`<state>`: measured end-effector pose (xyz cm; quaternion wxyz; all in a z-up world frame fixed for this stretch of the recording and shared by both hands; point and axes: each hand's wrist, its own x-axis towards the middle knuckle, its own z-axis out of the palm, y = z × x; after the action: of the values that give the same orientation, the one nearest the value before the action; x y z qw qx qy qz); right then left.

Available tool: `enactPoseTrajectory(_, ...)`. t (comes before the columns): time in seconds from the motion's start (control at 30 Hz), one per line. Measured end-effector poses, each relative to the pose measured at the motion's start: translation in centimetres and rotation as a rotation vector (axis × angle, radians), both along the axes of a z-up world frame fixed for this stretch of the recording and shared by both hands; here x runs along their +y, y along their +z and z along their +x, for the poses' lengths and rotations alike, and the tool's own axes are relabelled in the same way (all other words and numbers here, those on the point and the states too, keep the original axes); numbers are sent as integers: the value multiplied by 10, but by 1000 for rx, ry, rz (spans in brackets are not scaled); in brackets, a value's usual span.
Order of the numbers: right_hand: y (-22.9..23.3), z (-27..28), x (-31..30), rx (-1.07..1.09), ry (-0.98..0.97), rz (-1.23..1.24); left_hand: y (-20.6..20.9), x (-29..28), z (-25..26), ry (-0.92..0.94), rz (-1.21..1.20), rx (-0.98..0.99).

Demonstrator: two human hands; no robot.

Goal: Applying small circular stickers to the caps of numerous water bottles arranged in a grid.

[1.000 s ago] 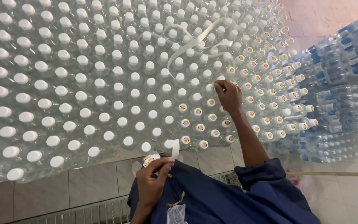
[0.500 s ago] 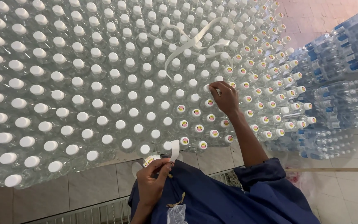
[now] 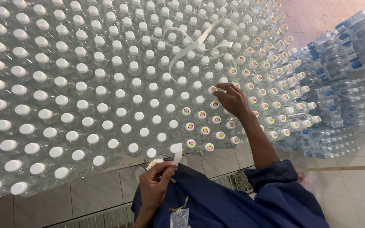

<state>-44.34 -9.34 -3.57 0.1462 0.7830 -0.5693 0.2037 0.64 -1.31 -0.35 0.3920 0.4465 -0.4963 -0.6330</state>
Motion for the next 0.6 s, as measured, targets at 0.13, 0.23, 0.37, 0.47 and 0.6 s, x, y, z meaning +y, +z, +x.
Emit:
enactPoseTrajectory(0.13,0,-9,6,-10,-242,42,1,-7,8,1,77,53)
enactPoseTrajectory(0.23,27,42,25,-209,-303,-5,9,-15,8,42,270,56)
enactPoseTrajectory(0.37,67,180,72,-457,-72,54,19,-28,8,46,311,42)
enactPoseTrajectory(0.47,79,261,97,-610,80,21,7,-28,10,-4,212,52)
enactPoseTrajectory(0.6,91,291,95,-684,101,29,-14,-28,15,-111,150,117)
